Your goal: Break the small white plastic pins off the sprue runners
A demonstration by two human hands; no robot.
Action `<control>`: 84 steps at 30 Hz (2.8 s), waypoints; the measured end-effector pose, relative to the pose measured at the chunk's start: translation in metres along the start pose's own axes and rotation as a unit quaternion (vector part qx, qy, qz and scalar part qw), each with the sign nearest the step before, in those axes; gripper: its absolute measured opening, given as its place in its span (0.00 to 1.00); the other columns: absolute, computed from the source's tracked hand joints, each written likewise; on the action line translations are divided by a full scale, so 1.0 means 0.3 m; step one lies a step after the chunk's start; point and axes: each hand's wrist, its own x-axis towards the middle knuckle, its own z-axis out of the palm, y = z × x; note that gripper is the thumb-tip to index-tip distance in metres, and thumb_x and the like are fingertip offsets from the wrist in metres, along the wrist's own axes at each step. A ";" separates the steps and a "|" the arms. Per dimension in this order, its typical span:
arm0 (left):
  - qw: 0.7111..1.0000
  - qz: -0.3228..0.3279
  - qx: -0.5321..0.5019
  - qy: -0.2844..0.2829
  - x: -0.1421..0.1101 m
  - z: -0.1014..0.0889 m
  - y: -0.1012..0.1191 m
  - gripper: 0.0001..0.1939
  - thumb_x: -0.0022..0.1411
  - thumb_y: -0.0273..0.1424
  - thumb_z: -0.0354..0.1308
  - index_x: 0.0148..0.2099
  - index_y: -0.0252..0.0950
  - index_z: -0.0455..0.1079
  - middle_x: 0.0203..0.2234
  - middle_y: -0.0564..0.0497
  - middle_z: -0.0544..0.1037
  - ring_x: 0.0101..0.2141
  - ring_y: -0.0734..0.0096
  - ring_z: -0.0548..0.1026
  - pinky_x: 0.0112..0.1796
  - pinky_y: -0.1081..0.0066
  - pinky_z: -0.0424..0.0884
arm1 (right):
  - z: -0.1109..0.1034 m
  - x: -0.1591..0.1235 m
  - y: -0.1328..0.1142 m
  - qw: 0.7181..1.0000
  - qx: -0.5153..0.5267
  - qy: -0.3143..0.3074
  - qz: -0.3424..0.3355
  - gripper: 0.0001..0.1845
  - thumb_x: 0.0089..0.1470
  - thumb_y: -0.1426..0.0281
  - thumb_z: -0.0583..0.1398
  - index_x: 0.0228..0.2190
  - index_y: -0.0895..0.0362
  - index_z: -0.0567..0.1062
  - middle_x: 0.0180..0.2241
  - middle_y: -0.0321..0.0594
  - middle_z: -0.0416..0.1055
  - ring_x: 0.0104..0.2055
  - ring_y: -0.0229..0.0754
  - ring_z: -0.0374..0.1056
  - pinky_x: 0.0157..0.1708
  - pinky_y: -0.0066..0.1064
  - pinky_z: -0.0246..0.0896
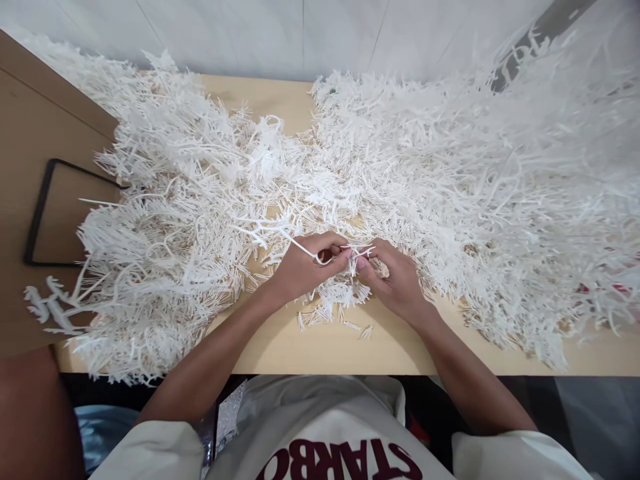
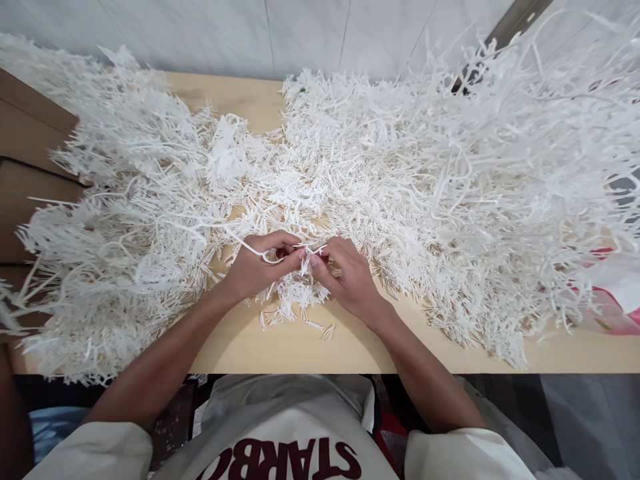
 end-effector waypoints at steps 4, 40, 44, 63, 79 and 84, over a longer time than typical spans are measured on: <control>0.993 0.052 0.097 0.043 -0.005 0.015 -0.013 0.06 0.60 0.33 0.56 0.33 0.36 0.70 0.20 0.57 0.71 0.21 0.82 0.64 0.26 0.78 0.62 | 0.009 0.000 -0.009 1.000 -0.017 -0.024 -0.006 0.09 0.56 0.71 0.55 0.24 0.54 0.64 0.22 0.32 0.61 0.25 0.34 0.58 0.26 0.27 0.53; 0.999 0.025 -0.006 0.018 0.004 -0.007 -0.015 0.08 0.62 0.34 0.56 0.38 0.36 0.73 0.24 0.56 0.76 0.24 0.84 0.70 0.26 0.80 0.63 | 0.037 0.010 0.023 0.999 0.029 0.034 0.026 0.05 0.58 0.66 0.57 0.33 0.52 0.74 0.34 0.38 0.72 0.39 0.40 0.68 0.40 0.37 0.63; 0.992 0.047 0.106 0.054 0.000 0.006 -0.038 0.10 0.64 0.36 0.53 0.38 0.36 0.71 0.23 0.56 0.75 0.25 0.81 0.70 0.29 0.77 0.65 | 0.042 0.007 0.038 0.999 -0.006 0.046 0.013 0.05 0.58 0.67 0.57 0.31 0.53 0.71 0.33 0.38 0.69 0.38 0.39 0.66 0.39 0.36 0.62; 0.969 -0.078 0.166 0.168 0.027 0.038 -0.085 0.10 0.64 0.35 0.48 0.32 0.37 0.64 0.20 0.57 0.69 0.21 0.79 0.63 0.26 0.75 0.56 | 0.085 -0.017 -0.032 0.970 -0.103 0.056 -0.212 0.08 0.54 0.75 0.54 0.25 0.53 0.61 0.29 0.34 0.69 0.33 0.36 0.62 0.37 0.36 0.54; 0.978 -0.030 0.076 0.191 0.064 -0.008 -0.093 0.11 0.61 0.39 0.53 0.34 0.36 0.69 0.21 0.56 0.70 0.23 0.80 0.65 0.28 0.77 0.61 | 0.080 0.032 0.005 0.983 0.002 0.160 0.095 0.12 0.58 0.61 0.55 0.33 0.55 0.74 0.31 0.37 0.72 0.34 0.37 0.68 0.36 0.32 0.62; 0.976 -0.031 0.007 0.216 0.080 -0.024 -0.043 0.13 0.63 0.40 0.51 0.34 0.36 0.66 0.20 0.56 0.69 0.22 0.80 0.67 0.27 0.78 0.63 | 0.079 0.048 0.003 0.980 -0.016 0.175 0.090 0.12 0.57 0.61 0.57 0.34 0.54 0.76 0.33 0.39 0.74 0.37 0.39 0.69 0.42 0.36 0.61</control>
